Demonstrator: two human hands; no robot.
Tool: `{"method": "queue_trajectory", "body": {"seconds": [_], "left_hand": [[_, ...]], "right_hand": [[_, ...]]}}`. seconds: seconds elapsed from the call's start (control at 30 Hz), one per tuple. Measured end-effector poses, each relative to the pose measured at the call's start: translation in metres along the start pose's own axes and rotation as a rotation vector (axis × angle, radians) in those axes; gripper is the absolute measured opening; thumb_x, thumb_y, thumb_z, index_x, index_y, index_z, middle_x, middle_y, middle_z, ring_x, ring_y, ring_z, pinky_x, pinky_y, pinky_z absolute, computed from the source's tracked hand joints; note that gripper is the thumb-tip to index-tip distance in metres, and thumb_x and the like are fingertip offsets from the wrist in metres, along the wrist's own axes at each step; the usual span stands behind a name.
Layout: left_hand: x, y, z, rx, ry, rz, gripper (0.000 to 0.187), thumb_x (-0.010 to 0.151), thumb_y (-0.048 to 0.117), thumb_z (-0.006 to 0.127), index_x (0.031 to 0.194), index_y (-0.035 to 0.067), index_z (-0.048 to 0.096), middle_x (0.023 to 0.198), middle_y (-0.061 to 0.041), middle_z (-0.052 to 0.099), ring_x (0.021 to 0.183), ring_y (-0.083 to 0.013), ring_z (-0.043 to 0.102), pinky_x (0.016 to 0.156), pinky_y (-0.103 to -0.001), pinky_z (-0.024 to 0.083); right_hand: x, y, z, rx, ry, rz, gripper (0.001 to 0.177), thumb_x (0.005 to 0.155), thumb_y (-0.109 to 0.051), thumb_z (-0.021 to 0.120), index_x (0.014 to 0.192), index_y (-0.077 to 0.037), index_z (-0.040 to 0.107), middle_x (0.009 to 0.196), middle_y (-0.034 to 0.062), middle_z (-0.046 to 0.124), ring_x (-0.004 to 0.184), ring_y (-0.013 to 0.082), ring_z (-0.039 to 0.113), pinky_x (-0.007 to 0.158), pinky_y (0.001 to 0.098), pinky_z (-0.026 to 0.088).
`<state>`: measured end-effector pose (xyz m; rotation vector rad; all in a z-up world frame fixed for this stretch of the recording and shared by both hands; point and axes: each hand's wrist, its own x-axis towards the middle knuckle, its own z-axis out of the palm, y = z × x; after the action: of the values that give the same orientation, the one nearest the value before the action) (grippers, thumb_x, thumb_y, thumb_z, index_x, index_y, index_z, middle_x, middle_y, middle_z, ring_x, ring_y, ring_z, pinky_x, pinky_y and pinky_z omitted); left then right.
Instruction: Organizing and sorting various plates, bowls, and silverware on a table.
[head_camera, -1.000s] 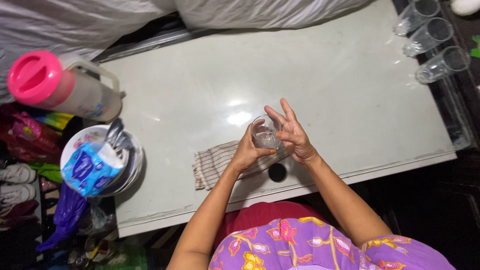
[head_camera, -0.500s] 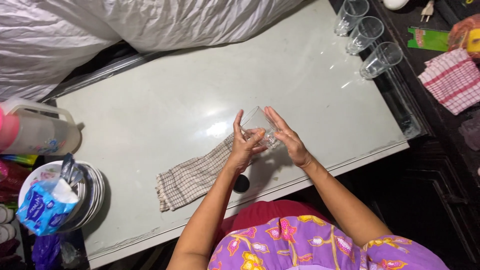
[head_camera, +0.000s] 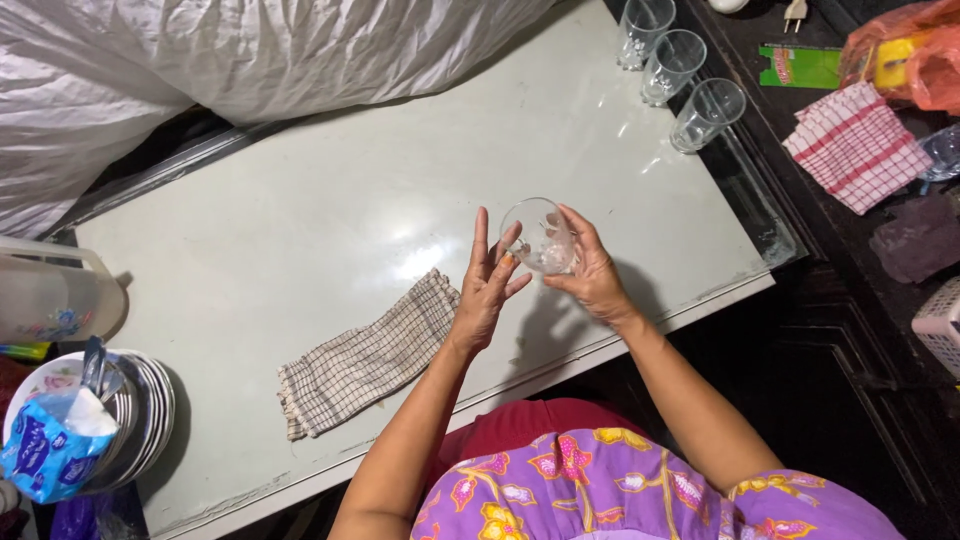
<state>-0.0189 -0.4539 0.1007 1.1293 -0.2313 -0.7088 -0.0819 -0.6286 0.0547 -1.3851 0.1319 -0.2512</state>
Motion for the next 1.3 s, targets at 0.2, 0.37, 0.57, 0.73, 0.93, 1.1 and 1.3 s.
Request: {"method": "queue_trajectory", "body": {"seconds": [0.2, 0.37, 0.57, 0.73, 0.93, 1.1, 1.3], "left_hand": [[0.009, -0.019, 0.009, -0.168, -0.010, -0.028, 0.057, 0.101, 0.024, 0.061, 0.154, 0.013, 0.044, 0.154, -0.007, 0.048, 0.132, -0.0202, 0.055, 0.103, -0.034, 0.052], [0.021, -0.033, 0.016, -0.178, -0.033, -0.043, 0.057, 0.095, 0.013, 0.068, 0.148, 0.012, 0.047, 0.148, -0.008, 0.051, 0.128, -0.0264, 0.059, 0.099, -0.037, 0.056], [0.044, -0.040, 0.035, -0.065, -0.050, -0.163, 0.063, 0.097, 0.018, 0.062, 0.155, 0.014, 0.036, 0.144, -0.011, 0.047, 0.123, -0.0205, 0.057, 0.102, -0.038, 0.053], [0.082, -0.053, 0.053, 0.059, -0.132, -0.299, 0.063, 0.103, 0.040, 0.051, 0.159, 0.017, 0.034, 0.161, -0.016, 0.036, 0.148, -0.0383, 0.034, 0.119, -0.057, 0.023], [0.133, -0.082, 0.101, 0.054, -0.251, -0.335, 0.069, 0.103, 0.052, 0.047, 0.160, 0.017, 0.033, 0.168, -0.016, 0.021, 0.152, -0.0412, 0.019, 0.120, -0.064, 0.009], [0.163, -0.089, 0.151, 0.159, -0.295, -0.368, 0.074, 0.102, 0.056, 0.046, 0.163, 0.023, 0.021, 0.164, -0.021, 0.011, 0.152, -0.0470, 0.012, 0.121, -0.065, 0.010], [0.195, -0.097, 0.182, 0.214, -0.328, -0.429, 0.079, 0.101, 0.056, 0.043, 0.164, 0.022, 0.008, 0.167, -0.023, 0.005, 0.153, -0.0470, 0.005, 0.119, -0.070, 0.006]], "right_hand": [[-0.001, 0.013, -0.033, 0.301, 0.044, -0.025, 0.097, 0.062, 0.017, 0.081, 0.148, -0.008, 0.044, 0.149, 0.0087, 0.052, 0.134, 0.0215, 0.055, 0.107, 0.0353, 0.053], [-0.003, -0.003, -0.040, 0.267, -0.019, -0.005, 0.094, 0.061, 0.014, 0.080, 0.146, -0.010, 0.046, 0.155, 0.0111, 0.047, 0.134, 0.0232, 0.055, 0.105, 0.0352, 0.053], [-0.003, 0.008, -0.068, -0.494, 0.059, -0.030, 0.105, 0.059, -0.019, 0.098, 0.151, -0.020, 0.048, 0.136, 0.0066, 0.042, 0.129, 0.0264, 0.040, 0.117, 0.0422, 0.027], [-0.004, 0.006, -0.095, -0.584, 0.235, 0.066, 0.112, 0.059, -0.012, 0.095, 0.157, -0.027, 0.043, 0.136, 0.0088, 0.053, 0.126, 0.0328, 0.049, 0.113, 0.0474, 0.032], [0.005, 0.022, -0.154, -0.575, 0.555, 0.141, 0.100, 0.057, -0.013, 0.095, 0.140, -0.023, 0.041, 0.135, 0.0120, 0.061, 0.128, 0.0367, 0.057, 0.108, 0.0512, 0.043], [0.025, 0.028, -0.198, -0.609, 0.647, -0.119, 0.094, 0.051, 0.006, 0.085, 0.135, -0.008, 0.047, 0.124, 0.0247, 0.056, 0.124, 0.0441, 0.055, 0.107, 0.0530, 0.040], [0.041, 0.062, -0.256, -0.561, 0.656, -0.013, 0.100, 0.055, 0.015, 0.079, 0.145, -0.016, 0.047, 0.130, 0.0180, 0.054, 0.124, 0.0382, 0.056, 0.098, 0.0488, 0.046]]}}
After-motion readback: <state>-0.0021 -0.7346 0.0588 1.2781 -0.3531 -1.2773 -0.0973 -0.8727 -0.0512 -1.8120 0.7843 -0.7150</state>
